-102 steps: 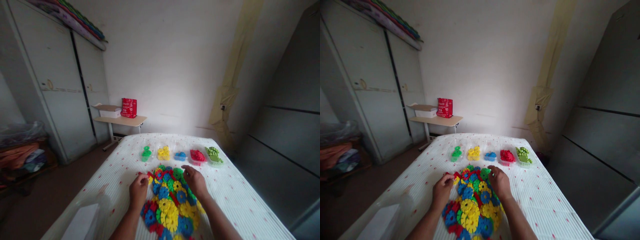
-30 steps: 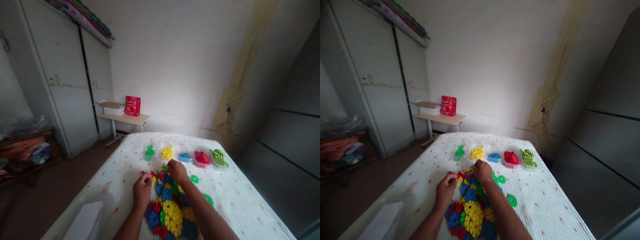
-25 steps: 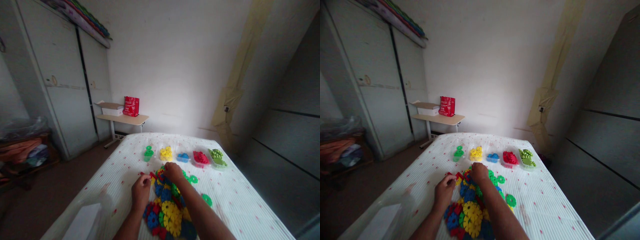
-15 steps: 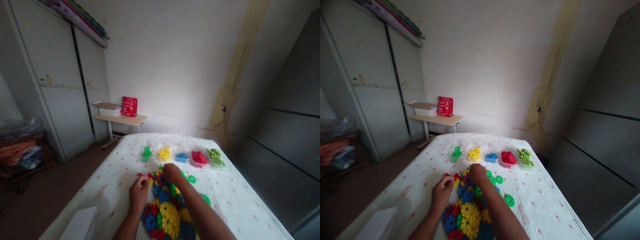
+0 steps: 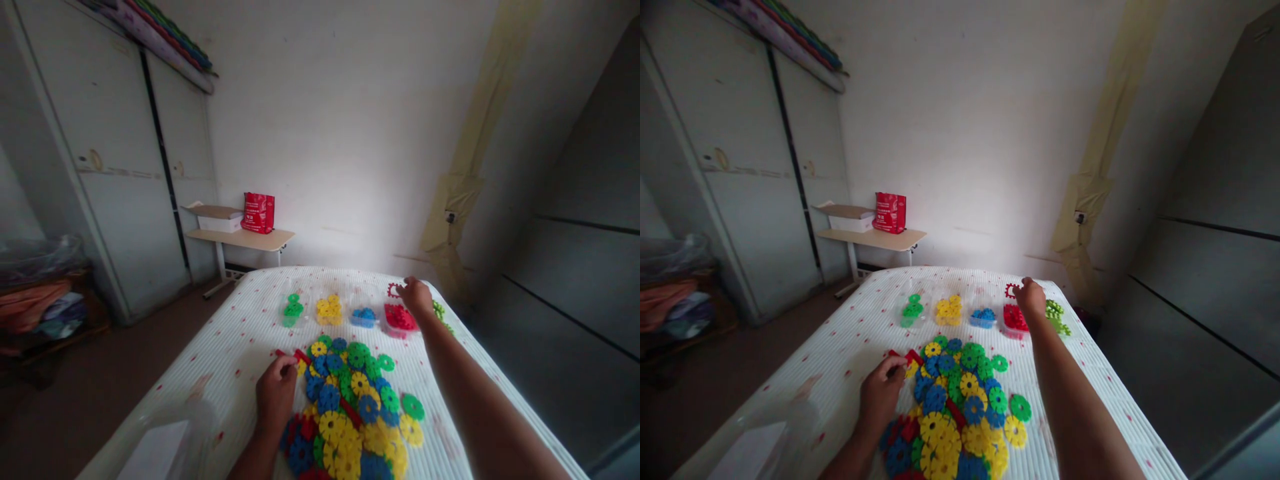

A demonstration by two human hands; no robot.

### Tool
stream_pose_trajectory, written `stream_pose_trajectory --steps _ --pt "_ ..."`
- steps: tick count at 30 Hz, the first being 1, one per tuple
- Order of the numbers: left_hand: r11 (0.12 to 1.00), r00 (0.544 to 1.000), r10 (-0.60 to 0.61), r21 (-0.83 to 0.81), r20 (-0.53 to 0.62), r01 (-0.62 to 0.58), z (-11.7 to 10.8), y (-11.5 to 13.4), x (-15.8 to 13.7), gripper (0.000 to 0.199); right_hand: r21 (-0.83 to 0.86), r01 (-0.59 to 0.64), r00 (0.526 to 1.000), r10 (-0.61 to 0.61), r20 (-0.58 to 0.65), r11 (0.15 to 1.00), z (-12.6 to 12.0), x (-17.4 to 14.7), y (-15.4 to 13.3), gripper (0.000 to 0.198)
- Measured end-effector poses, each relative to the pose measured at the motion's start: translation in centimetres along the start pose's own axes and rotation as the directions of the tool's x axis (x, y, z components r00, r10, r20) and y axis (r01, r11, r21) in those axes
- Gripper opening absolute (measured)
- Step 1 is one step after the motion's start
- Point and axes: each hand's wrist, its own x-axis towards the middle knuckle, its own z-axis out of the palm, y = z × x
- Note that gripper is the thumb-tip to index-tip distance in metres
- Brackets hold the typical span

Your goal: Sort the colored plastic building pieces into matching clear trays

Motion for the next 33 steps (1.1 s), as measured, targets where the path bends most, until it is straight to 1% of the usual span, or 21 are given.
stream_pose_trajectory --steps 2,5,8,10,12,13,15,17,18,20,23,25,27,30,32,33 --pt "1.0 1.0 -0.004 0.008 0.002 0.004 0.0 0.0 0.0 0.023 0.008 0.007 1.0 -0.007 -0.006 1.0 0.4 0.2 -0.1 0.041" --pt "1.0 1.0 0.004 0.007 0.001 -0.004 0.0 0.0 0.0 0.022 0.031 0.064 0.998 -0.064 0.014 0.997 0.9 -0.8 -0.8 0.035" --pt "1.0 1.0 0.016 -0.007 -0.005 -0.016 0.0 0.0 -0.1 0.022 0.079 0.159 0.983 -0.166 0.077 0.984 1.2 -3.4 -1.8 0.028" --pt "1.0 1.0 0.019 -0.016 -0.011 -0.019 0.0 -0.1 -0.1 0.021 0.128 0.237 0.957 -0.254 0.14 0.963 1.3 -5.9 -2.5 0.024" --pt "0.999 1.0 0.017 -0.027 -0.009 -0.017 0.0 -0.2 -0.1 0.021 0.194 0.317 0.91 -0.355 0.213 0.928 1.6 -8.8 -3.0 0.019" --pt "0.999 1.0 0.016 -0.031 -0.005 -0.016 0.0 -0.2 -0.1 0.021 0.274 0.379 0.854 -0.448 0.265 0.884 1.7 -10.2 -3.2 0.02" --pt "0.999 1.0 0.014 -0.034 0.0 -0.014 0.0 -0.2 -0.1 0.022 0.392 0.434 0.771 -0.559 0.304 0.811 1.8 -13.0 -3.3 0.022" --pt "0.999 1.0 0.021 -0.035 -0.002 -0.021 0.1 -0.2 -0.1 0.022 0.412 0.445 0.725 -0.59 0.356 0.795 1.7 -15.4 -3.3 0.023" --pt "0.999 1.0 0.024 -0.036 -0.003 -0.025 0.1 -0.2 -0.1 0.021 0.4 0.443 0.712 -0.586 0.386 0.802 1.6 -16.3 -3.3 0.023" --pt "0.999 1.0 0.027 -0.036 -0.002 -0.027 0.1 -0.2 -0.1 0.02 0.344 0.431 0.714 -0.548 0.435 0.834 1.4 -17.8 -3.3 0.023" --pt "0.999 1.0 0.017 -0.039 0.001 -0.017 0.2 -0.4 -0.1 0.02 0.226 0.427 0.743 -0.482 0.464 0.876 1.7 -19.2 -3.2 0.02" --pt "0.999 1.0 0.011 -0.05 0.003 -0.011 0.2 -0.5 -0.1 0.02 0.12 0.449 0.766 -0.451 0.459 0.885 2.4 -19.9 -3.2 0.018" --pt "0.997 1.0 -0.002 -0.081 -0.005 0.002 0.1 -0.7 0.0 0.02 0.02 0.479 0.777 -0.435 0.456 0.877 3.2 -20.3 -3.3 0.019" --pt "0.985 0.997 -0.06 -0.162 -0.044 0.052 0.0 -0.9 0.1 0.023 -0.041 0.517 0.763 -0.438 0.476 0.855 3.7 -20.5 -3.5 0.021" --pt "0.974 0.991 -0.112 -0.208 -0.074 0.094 -0.1 -1.0 0.1 0.025 -0.042 0.507 0.755 -0.42 0.503 0.861 3.3 -20.2 -3.9 0.019" --pt "0.969 0.988 -0.132 -0.219 -0.085 0.111 -0.1 -1.1 0.1 0.026 -0.036 0.493 0.759 -0.409 0.506 0.87 2.9 -19.9 -4.2 0.018"
